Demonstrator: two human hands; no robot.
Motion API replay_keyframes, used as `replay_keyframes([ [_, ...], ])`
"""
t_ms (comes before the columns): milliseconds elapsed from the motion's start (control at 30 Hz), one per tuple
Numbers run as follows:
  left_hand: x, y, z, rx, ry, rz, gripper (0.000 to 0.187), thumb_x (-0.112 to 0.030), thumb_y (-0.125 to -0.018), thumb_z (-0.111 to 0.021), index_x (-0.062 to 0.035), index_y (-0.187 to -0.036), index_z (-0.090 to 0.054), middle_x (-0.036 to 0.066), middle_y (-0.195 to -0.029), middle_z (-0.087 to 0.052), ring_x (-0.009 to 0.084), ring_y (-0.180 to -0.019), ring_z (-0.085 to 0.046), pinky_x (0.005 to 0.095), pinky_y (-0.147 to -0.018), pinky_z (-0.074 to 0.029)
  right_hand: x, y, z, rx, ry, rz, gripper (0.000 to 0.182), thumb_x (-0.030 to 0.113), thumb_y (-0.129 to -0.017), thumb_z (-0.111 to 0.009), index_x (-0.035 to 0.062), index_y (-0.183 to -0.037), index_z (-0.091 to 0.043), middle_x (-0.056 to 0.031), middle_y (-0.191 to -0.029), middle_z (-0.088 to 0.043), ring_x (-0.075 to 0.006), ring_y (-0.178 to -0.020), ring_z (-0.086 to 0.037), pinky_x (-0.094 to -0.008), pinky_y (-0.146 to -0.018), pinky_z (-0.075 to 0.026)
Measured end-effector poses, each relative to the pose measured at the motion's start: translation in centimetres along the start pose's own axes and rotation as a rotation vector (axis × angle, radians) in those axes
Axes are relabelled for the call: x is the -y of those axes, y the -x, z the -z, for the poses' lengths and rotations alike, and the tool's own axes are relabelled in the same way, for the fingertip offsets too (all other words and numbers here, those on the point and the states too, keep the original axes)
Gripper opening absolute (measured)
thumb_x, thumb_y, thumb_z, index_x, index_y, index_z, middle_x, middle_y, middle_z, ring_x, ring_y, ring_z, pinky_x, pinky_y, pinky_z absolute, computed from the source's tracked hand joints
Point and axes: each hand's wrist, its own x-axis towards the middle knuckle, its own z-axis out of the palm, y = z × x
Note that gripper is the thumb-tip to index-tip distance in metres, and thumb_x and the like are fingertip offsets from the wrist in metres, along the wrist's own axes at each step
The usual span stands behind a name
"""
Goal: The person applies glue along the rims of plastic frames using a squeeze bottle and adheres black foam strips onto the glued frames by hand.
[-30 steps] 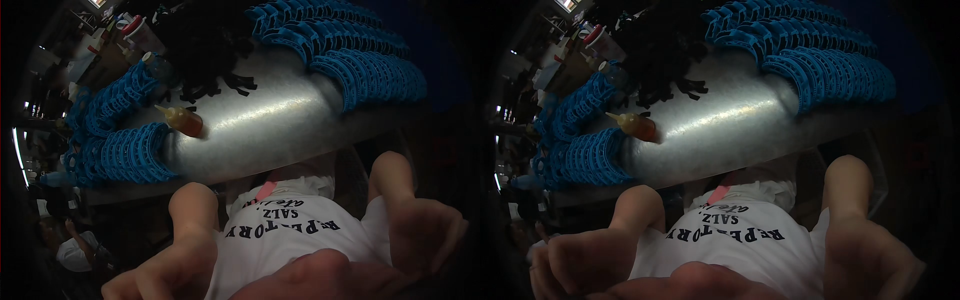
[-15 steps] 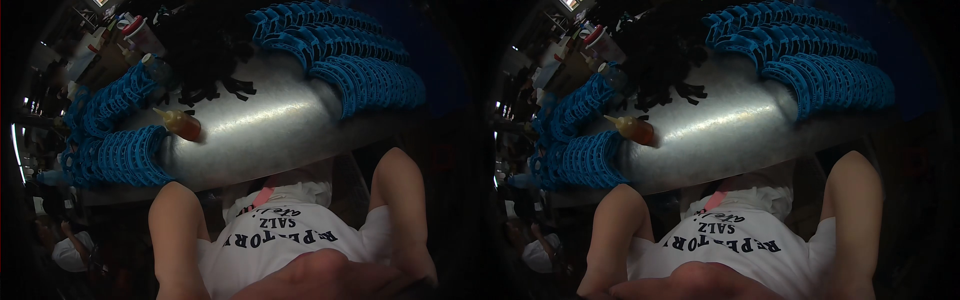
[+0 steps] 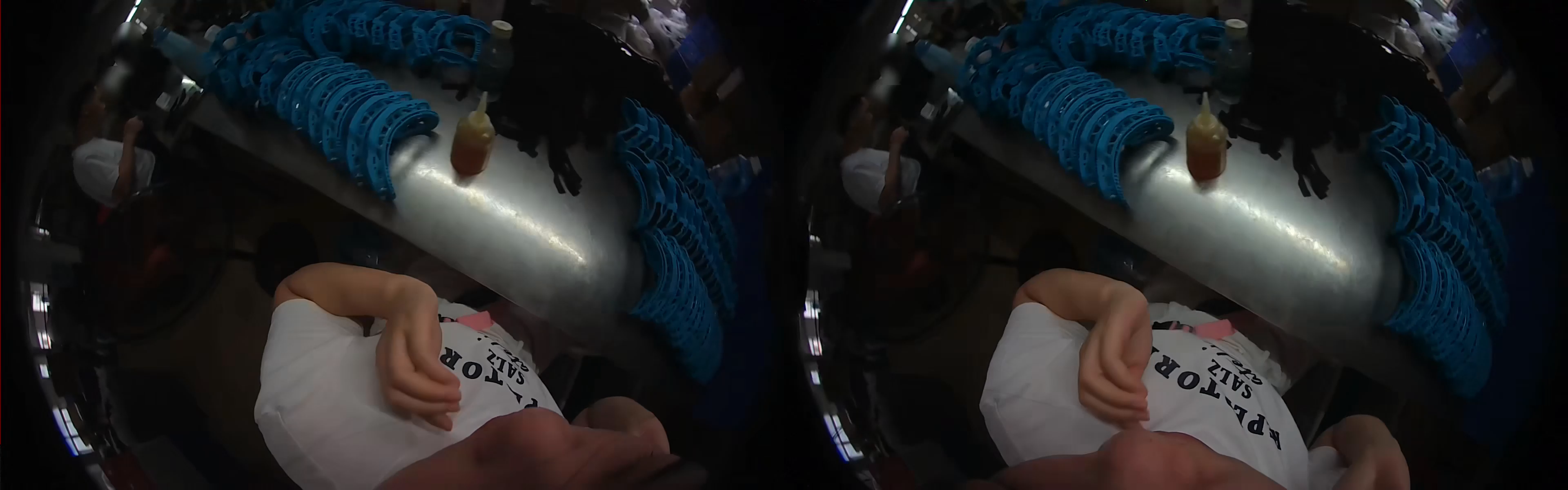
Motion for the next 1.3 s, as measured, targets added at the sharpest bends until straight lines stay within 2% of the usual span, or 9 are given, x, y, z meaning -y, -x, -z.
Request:
replay_keyframes([
  [200,-10.5,7.8,5.6,0.509,-0.467,1.094,0.024,-0.022,-0.095,-0.050,-0.0047,-0.079,-0.056,0.006,-0.067,-0.052,0.0171,-0.064,-0.055,0.0284,-0.051,-0.043,-3.1,11.6,2.5,0.460,0.386,-0.520,0.044,0.028,-0.099,-0.029,0.0008,-0.088,-0.062,-0.0105,-0.084,-0.062,-0.0230,-0.081,-0.059,-0.0375,-0.083,-0.045],
  [267,-14.0,11.7,6.0,0.150,-0.704,1.394,0.018,-0.014,-0.096,-0.041,-0.0027,-0.087,-0.052,0.008,-0.073,-0.052,0.0177,-0.065,-0.054,0.0267,-0.055,-0.042,-3.0,14.7,2.0,0.388,0.366,-0.718,0.047,0.025,-0.100,-0.022,-0.0009,-0.093,-0.061,-0.0118,-0.083,-0.062,-0.0236,-0.083,-0.058,-0.0424,-0.089,-0.042],
  [333,-14.5,14.0,7.0,0.059,-1.083,1.596,0.009,0.001,-0.090,-0.041,0.0004,-0.097,-0.048,0.013,-0.078,-0.051,0.0250,-0.072,-0.054,0.0301,-0.061,-0.043,-3.7,16.0,1.9,0.418,0.385,-0.788,0.047,0.025,-0.100,-0.021,-0.0006,-0.094,-0.060,-0.0121,-0.083,-0.062,-0.0237,-0.084,-0.058,-0.0418,-0.088,-0.042],
  [467,-15.3,24.2,11.4,0.207,-1.984,1.594,0.037,0.004,-0.085,-0.041,0.0009,-0.122,-0.046,0.024,-0.108,-0.055,0.0363,-0.107,-0.049,0.0402,-0.087,-0.044,-5.5,17.1,1.7,0.491,0.519,-1.025,0.045,0.026,-0.101,-0.021,-0.0006,-0.099,-0.057,-0.0132,-0.088,-0.061,-0.0243,-0.087,-0.056,-0.0396,-0.088,-0.042],
  [533,-13.5,26.1,15.3,0.588,-1.652,2.188,0.036,-0.004,-0.086,-0.049,0.0052,-0.121,-0.047,0.023,-0.127,-0.047,0.0343,-0.120,-0.043,0.0414,-0.100,-0.036,-6.0,17.8,3.3,0.546,0.583,-1.253,0.043,0.027,-0.101,-0.023,-0.0016,-0.105,-0.055,-0.0142,-0.095,-0.060,-0.0249,-0.091,-0.055,-0.0379,-0.089,-0.041],
  [667,-10.3,27.5,17.2,0.528,-1.623,2.106,0.035,-0.004,-0.086,-0.049,0.0050,-0.120,-0.048,0.023,-0.126,-0.048,0.0345,-0.118,-0.043,0.0414,-0.099,-0.036,-4.9,17.1,1.5,0.628,0.659,-1.534,0.037,0.027,-0.099,-0.033,-0.0028,-0.112,-0.052,-0.0158,-0.106,-0.056,-0.0266,-0.096,-0.054,-0.0353,-0.091,-0.040],
  [833,2.5,29.6,19.1,0.581,-1.312,1.832,0.034,-0.003,-0.085,-0.049,0.0047,-0.118,-0.049,0.023,-0.124,-0.049,0.0348,-0.116,-0.044,0.0414,-0.097,-0.037,3.2,14.6,-3.2,0.541,0.841,-1.533,0.033,0.022,-0.096,-0.042,-0.0030,-0.116,-0.049,-0.0163,-0.108,-0.053,-0.0289,-0.099,-0.052,-0.0362,-0.091,-0.039],
  [1000,16.0,34.4,7.0,0.703,-0.846,1.559,0.032,-0.003,-0.085,-0.050,0.0044,-0.116,-0.050,0.023,-0.122,-0.050,0.0351,-0.114,-0.045,0.0415,-0.095,-0.038,5.6,15.5,-4.3,0.658,0.793,-1.422,0.025,0.010,-0.088,-0.047,-0.0029,-0.110,-0.050,-0.0182,-0.104,-0.053,-0.0310,-0.096,-0.053,-0.0367,-0.087,-0.041],
  [1300,18.0,34.7,-0.4,0.693,-0.592,1.413,0.030,-0.003,-0.084,-0.050,0.0038,-0.113,-0.051,0.023,-0.118,-0.051,0.0358,-0.109,-0.047,0.0415,-0.092,-0.039,7.0,12.6,-7.3,0.697,0.830,-1.394,0.020,0.005,-0.082,-0.051,-0.0024,-0.101,-0.053,-0.0188,-0.095,-0.055,-0.0330,-0.085,-0.054,-0.0370,-0.078,-0.044],
])
